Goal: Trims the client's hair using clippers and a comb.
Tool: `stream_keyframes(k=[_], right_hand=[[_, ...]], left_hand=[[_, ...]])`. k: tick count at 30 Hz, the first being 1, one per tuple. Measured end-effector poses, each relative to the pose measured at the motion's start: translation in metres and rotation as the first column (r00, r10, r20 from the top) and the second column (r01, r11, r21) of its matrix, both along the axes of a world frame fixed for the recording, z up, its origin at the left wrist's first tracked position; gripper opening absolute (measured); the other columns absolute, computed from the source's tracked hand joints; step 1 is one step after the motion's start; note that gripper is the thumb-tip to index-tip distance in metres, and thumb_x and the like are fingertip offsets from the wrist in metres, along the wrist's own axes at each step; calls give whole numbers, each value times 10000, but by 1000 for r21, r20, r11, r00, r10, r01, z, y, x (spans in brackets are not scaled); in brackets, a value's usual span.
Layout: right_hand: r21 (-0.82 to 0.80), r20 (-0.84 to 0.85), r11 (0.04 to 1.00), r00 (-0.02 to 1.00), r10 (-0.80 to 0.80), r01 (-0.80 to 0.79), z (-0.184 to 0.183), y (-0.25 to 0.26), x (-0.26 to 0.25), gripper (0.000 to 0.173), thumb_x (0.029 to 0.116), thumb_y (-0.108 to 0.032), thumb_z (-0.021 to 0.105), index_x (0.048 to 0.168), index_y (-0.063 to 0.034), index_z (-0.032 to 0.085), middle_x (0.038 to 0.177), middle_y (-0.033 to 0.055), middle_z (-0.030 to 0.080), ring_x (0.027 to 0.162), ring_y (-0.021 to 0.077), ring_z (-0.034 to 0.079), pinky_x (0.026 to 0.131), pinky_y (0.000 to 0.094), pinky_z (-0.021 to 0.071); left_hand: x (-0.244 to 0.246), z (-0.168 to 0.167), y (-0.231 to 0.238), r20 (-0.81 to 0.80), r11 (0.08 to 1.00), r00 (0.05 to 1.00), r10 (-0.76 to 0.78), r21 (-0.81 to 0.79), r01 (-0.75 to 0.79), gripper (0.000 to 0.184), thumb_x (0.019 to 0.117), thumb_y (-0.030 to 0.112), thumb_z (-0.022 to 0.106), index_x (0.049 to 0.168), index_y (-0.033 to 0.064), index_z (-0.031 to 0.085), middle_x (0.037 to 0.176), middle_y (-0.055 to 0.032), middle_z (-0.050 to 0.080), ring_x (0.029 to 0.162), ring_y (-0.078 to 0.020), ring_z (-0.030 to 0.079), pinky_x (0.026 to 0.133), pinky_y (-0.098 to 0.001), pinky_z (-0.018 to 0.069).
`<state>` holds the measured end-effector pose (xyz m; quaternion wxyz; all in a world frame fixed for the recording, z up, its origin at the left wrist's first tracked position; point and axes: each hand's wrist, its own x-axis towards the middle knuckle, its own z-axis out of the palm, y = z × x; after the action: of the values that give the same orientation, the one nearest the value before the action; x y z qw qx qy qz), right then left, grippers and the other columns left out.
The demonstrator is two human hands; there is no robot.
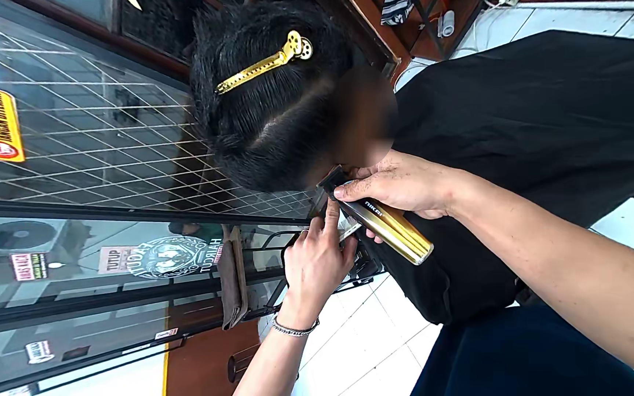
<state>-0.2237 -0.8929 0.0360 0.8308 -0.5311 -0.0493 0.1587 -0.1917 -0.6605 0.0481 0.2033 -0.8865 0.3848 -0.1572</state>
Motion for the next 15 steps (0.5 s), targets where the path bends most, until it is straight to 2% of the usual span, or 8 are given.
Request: stream_keyframes(k=[7,11,15], right_hand=[[-8,-8,1000,1000,-16,16,2,-1,1,329,1058,-294,581,961,15,639,797,134,700,626,202,723,578,371,643],[-5,26,999,999,-42,43,0,-1,0,316,1050,-270,601,913,12,643,761,121,694,602,186,711,567,353,638],[-18,20,999,999,-27,28,-3,-1,2,311,1051,-275,594,942,9,659,767,112,696,609,181,712,568,353,636]], left_hand=[[0,1,0,-4,1000,1000,11,-5,-11,627,929,379,574,1474,71,549,835,-160,690,611,-344,669,470,-481,482],[0,1,0,-6,1000,1000,5,-7,-5,634,925,364,573,1488,74,537,830,-156,695,615,-342,671,474,-480,481],[-1,1,-1,-12,1000,1000,8,-4,-8,639,921,361,572,1491,75,531,825,-158,697,614,-351,673,479,-491,484]])
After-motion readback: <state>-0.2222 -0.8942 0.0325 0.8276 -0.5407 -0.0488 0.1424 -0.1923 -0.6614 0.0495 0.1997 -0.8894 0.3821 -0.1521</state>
